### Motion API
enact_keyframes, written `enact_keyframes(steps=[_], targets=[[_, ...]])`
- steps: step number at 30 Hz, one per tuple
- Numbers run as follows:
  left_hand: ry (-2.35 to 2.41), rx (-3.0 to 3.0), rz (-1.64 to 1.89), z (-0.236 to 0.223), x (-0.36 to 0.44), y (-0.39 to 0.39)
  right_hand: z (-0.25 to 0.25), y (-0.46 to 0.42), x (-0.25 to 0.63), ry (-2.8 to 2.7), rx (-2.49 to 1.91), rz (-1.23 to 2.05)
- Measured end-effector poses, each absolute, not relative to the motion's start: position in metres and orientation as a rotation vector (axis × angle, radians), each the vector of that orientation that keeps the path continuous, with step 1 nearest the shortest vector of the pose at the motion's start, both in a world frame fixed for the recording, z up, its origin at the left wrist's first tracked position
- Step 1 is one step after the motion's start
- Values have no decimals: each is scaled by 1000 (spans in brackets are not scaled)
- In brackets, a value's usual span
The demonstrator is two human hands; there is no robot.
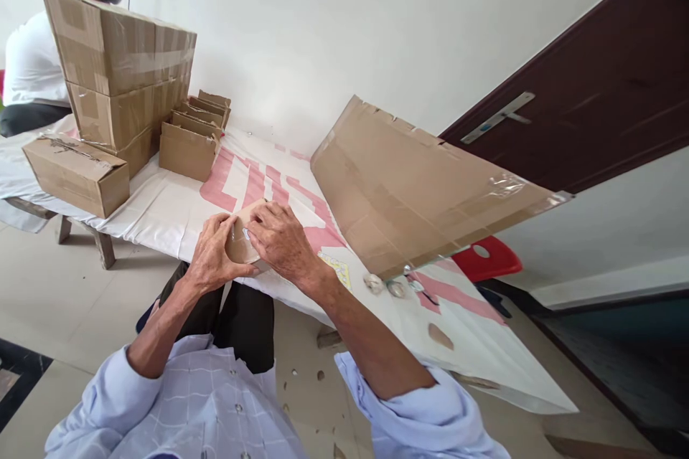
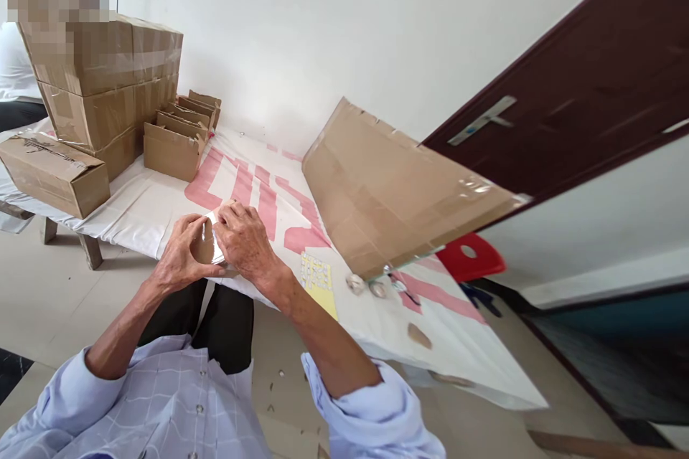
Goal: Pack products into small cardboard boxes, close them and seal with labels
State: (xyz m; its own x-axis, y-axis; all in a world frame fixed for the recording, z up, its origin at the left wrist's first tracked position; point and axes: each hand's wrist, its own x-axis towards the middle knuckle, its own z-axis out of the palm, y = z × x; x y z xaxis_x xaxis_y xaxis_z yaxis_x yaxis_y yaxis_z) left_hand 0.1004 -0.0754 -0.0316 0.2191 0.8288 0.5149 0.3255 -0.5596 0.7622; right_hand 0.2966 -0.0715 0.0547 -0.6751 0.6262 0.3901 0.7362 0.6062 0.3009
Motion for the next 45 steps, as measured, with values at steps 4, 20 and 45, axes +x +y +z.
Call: enact_keyframes(steps=[4,20,45], targets=[[1063,2001,1318,-32,100,-76,55,-72,297,-2587,-1102,-689],[1093,2054,1318,-28,105,-79,64,-69,284,-2616,-1288,-645],[1158,2087,1314,-23,108,-85,57,-65,282,-2593,-1351,-730]])
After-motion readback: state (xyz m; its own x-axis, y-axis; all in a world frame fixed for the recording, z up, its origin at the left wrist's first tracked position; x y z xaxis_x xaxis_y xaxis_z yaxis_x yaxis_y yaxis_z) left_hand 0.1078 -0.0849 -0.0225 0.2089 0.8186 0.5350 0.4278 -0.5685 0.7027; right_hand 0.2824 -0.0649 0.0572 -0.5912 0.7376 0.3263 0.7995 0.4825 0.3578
